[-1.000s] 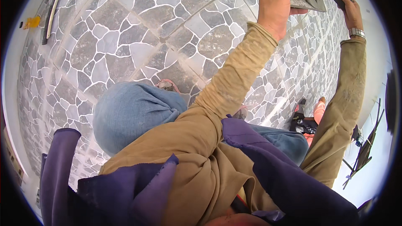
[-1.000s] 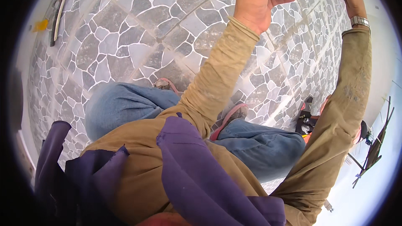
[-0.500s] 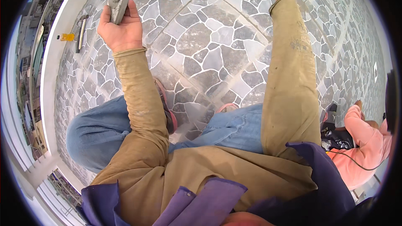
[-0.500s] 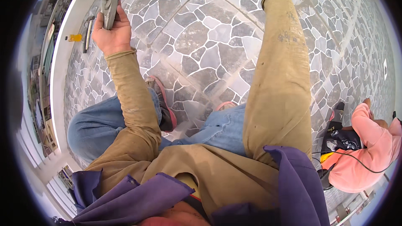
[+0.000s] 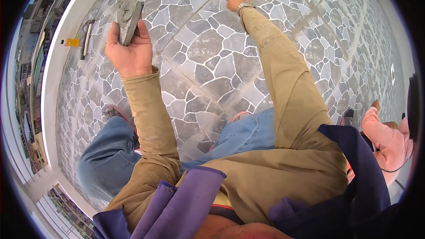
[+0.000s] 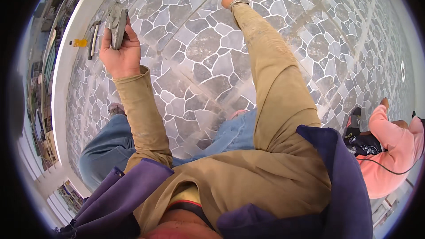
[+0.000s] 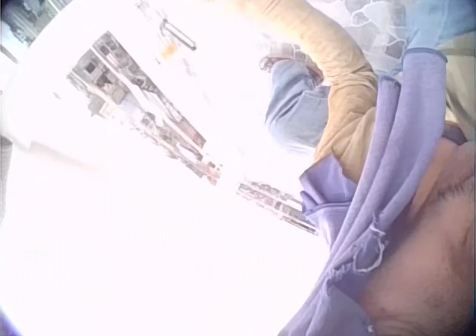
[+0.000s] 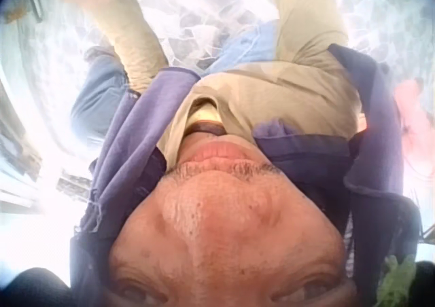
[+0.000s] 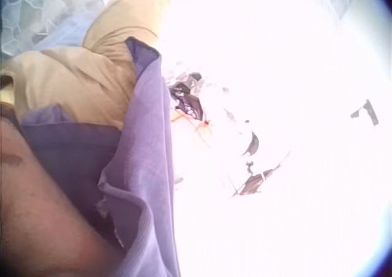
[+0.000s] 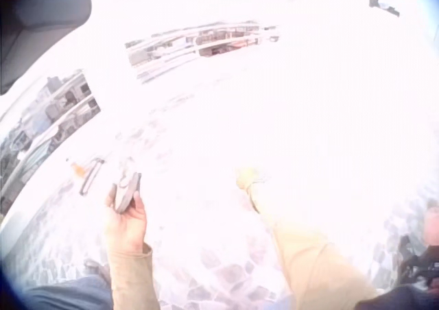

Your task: The person applies mortar to tile fragments using a trowel and places them into gaps on a tiled floor.

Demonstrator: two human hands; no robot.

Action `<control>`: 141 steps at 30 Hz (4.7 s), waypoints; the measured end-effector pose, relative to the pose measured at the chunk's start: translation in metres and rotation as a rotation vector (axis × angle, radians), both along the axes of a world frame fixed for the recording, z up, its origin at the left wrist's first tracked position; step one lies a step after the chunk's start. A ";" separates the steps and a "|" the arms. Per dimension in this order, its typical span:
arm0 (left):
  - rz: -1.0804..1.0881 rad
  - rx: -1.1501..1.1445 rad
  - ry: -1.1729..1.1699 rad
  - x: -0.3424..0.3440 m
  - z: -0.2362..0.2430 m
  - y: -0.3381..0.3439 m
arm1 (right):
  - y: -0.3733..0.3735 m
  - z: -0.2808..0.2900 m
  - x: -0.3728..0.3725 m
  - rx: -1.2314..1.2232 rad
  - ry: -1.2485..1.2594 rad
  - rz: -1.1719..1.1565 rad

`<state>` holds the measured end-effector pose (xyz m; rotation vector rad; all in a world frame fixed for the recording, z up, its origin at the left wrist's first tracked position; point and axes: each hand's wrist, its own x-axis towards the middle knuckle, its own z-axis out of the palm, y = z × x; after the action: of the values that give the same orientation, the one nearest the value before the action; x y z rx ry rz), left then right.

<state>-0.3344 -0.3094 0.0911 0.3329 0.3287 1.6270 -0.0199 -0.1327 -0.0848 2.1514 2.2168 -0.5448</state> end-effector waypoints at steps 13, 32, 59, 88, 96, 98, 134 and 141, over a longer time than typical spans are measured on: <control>0.055 -0.038 -0.074 -0.177 -0.054 0.035 | 0.046 -0.030 -0.047 0.021 -0.124 0.048; 0.124 0.012 0.069 -0.217 -0.041 0.157 | -0.150 0.098 0.114 0.058 -0.193 -0.157; 0.253 -0.178 0.106 -0.210 -0.068 0.146 | -0.016 0.100 -0.045 -0.006 0.156 -0.390; -0.306 -0.345 -0.434 -0.109 -0.108 0.075 | -0.059 0.102 -0.042 -0.191 0.146 -0.470; -0.467 -0.246 -0.504 -0.093 -0.085 0.059 | -0.022 0.112 -0.071 -0.121 0.248 -0.304; -0.495 -0.210 -0.534 -0.096 -0.078 0.057 | -0.021 0.110 -0.073 -0.141 0.232 -0.328; -0.704 0.082 -0.650 -0.065 -0.005 0.046 | -0.177 0.161 0.006 0.022 0.097 -0.594; -0.803 0.119 -0.496 -0.039 0.027 -0.004 | -0.173 0.149 -0.026 0.093 0.211 -0.542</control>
<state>-0.3738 -0.3131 0.1178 0.1103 -0.2640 0.8866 -0.0460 -0.3055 0.0647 2.8781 1.7435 -0.7162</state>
